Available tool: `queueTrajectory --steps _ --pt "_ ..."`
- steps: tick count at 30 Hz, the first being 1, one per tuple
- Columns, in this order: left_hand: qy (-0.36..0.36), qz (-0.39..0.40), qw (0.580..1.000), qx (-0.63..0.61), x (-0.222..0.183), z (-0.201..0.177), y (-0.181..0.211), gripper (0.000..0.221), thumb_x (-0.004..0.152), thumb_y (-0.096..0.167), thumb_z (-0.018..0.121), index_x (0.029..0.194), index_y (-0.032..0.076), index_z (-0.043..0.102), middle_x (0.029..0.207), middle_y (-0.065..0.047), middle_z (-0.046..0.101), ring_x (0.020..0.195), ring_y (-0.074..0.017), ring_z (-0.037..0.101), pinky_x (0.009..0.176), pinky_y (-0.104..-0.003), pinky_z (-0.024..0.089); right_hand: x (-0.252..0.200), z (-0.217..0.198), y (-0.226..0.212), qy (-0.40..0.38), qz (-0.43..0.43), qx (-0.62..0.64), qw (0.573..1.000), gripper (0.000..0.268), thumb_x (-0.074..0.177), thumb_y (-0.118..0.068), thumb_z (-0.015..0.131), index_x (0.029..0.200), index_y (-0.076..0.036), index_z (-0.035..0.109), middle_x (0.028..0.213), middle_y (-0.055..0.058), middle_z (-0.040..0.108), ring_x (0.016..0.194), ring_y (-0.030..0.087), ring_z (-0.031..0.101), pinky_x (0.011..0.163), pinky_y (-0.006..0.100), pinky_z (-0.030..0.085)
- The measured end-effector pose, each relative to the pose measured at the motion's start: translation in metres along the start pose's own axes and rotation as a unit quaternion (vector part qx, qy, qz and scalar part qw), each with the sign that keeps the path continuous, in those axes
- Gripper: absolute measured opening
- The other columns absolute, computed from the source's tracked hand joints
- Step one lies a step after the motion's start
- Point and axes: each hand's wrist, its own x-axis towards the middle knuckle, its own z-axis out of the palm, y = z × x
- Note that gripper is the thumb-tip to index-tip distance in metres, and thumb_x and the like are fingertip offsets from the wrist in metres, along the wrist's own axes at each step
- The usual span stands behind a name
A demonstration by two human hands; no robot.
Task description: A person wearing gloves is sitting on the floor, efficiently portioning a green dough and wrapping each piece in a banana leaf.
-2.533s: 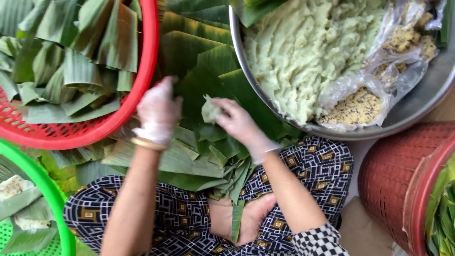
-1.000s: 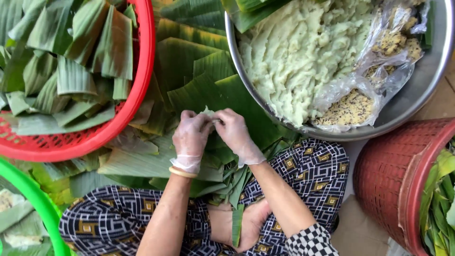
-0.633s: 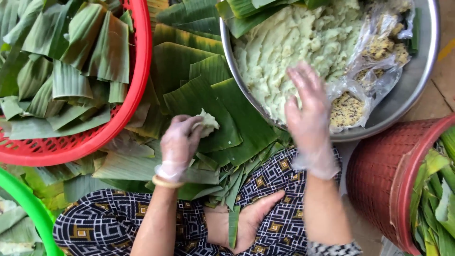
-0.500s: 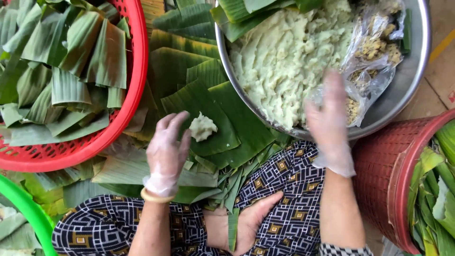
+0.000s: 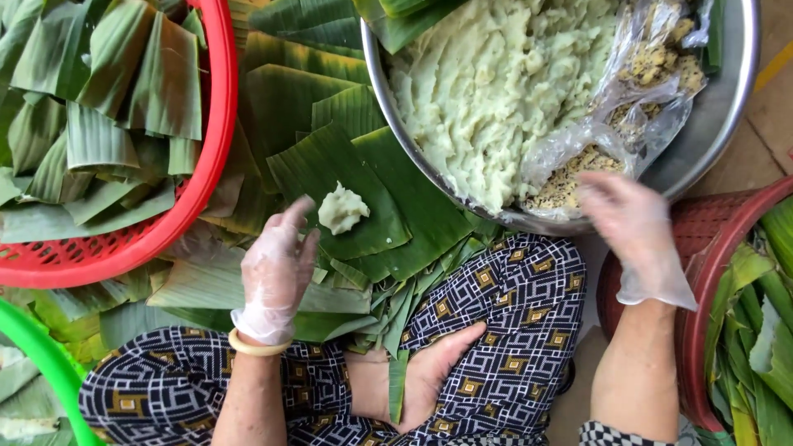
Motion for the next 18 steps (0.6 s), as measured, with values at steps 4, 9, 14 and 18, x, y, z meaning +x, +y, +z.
queueTrajectory --steps 4,9,14,18 --pt "-0.009 0.047 0.998 0.048 -0.006 0.002 0.007 0.039 0.086 0.005 0.074 0.124 0.012 0.069 0.102 -0.003 0.072 0.068 -0.0158 0.065 0.064 -0.029 0.058 0.039 0.025 0.021 -0.151 -0.037 -0.249 0.956 0.057 0.09 -0.024 0.066 0.144 -0.007 0.058 0.147 0.016 0.055 0.12 0.033 0.057 0.103 0.044 0.045" --pt "-0.064 -0.015 0.996 0.055 -0.007 0.006 0.001 0.04 0.084 0.009 0.073 0.122 0.018 0.072 0.103 -0.001 0.072 0.07 -0.0189 0.068 0.065 -0.033 0.057 0.065 0.04 0.012 -0.2 -0.001 -0.424 0.883 0.049 0.092 -0.022 0.068 0.14 -0.011 0.063 0.141 0.012 0.063 0.122 0.035 0.064 0.111 0.049 0.047" --pt "-0.039 -0.053 0.998 0.012 -0.008 0.001 -0.007 0.035 0.085 0.01 0.07 0.119 0.018 0.069 0.107 -0.001 0.071 0.078 -0.0246 0.068 0.069 -0.036 0.053 0.077 0.046 0.043 -0.209 -0.035 -0.431 0.877 0.026 0.088 -0.021 0.065 0.109 -0.009 0.077 0.106 0.013 0.078 0.092 0.037 0.073 0.089 0.045 0.058" --pt "-0.008 -0.068 0.992 -0.11 -0.001 0.013 -0.01 0.034 0.085 -0.001 0.07 0.117 0.011 0.07 0.102 -0.001 0.067 0.063 -0.0157 0.058 0.059 -0.03 0.048 0.05 0.027 0.003 -0.244 -0.026 -0.388 0.889 0.032 0.088 -0.013 0.064 0.118 -0.006 0.076 0.111 0.014 0.078 0.089 0.033 0.076 0.094 0.041 0.058"
